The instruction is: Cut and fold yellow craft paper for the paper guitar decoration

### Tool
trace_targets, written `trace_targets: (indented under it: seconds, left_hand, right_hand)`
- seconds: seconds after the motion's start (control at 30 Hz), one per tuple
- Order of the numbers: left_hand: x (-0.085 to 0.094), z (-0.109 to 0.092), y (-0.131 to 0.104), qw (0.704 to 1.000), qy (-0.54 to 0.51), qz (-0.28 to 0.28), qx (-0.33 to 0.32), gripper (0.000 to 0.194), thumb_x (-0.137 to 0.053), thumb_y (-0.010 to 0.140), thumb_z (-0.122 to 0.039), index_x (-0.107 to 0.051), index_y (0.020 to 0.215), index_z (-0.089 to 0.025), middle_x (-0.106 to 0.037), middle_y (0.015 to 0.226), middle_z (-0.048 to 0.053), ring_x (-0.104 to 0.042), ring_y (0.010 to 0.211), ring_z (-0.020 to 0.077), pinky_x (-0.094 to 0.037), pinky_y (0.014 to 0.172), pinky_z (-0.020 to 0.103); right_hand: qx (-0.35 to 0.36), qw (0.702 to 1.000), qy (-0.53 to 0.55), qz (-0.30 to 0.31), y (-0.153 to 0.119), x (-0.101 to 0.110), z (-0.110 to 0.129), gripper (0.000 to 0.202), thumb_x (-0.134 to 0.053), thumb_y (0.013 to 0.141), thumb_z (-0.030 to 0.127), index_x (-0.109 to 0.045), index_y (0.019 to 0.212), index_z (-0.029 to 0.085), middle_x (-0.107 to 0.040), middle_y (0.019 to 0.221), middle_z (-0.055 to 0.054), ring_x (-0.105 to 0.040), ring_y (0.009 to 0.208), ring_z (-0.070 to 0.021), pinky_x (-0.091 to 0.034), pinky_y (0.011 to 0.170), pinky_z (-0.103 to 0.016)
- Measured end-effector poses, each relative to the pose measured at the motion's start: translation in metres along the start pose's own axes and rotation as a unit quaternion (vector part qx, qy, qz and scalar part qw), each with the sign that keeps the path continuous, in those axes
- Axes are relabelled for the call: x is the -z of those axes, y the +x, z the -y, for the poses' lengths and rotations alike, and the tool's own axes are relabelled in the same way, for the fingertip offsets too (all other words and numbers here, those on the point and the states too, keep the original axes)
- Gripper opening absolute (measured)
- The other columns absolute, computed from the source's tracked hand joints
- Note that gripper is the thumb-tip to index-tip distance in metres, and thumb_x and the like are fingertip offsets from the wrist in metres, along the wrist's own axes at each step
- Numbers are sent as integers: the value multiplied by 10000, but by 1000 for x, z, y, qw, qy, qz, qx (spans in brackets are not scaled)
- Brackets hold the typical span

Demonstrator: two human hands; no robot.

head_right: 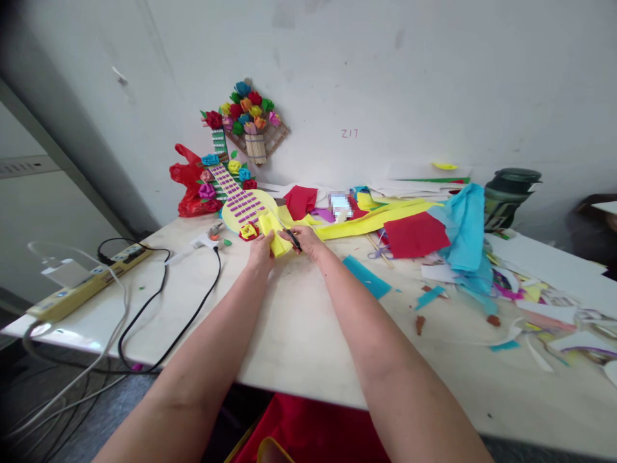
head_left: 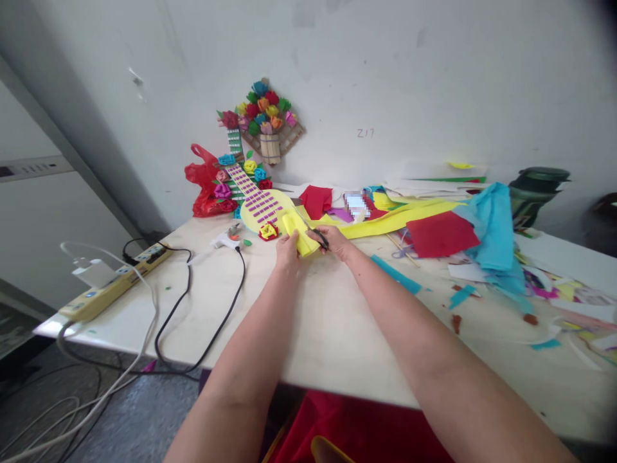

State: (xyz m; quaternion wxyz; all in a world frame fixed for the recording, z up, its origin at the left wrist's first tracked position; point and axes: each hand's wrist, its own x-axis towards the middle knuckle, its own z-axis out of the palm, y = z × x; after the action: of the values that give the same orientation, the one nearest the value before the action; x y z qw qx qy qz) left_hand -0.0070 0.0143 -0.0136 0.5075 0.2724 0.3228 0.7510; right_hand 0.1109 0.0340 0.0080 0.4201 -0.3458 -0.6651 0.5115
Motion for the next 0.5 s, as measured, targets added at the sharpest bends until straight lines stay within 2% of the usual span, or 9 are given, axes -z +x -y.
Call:
trace_targets:
  seconds: [0.33,0.5]
  left_hand:
    - [-1,-2,-1,1000,3,-6,6,136,-568,676,-142,-588,801,-90,-644,707,79,-624,694,199,-474,724,366]
    - [-1,-2,-2,1000,2,-6,5,135,-572,670,-141,-587,795,-90,-644,713,80,-623,695,195,-476,722,358]
  right_hand:
    - [5,1000,10,-18,-3,-3,2,326,-668,584,435,-531,622,142,-398,384,72,-327,297,-33,-249,280,-166]
    - [3,1000,14,-11,-3,-1,1,312,-666,589,422,-529,628,145,-412,411,68,-339,315,-35,-276,281,-165]
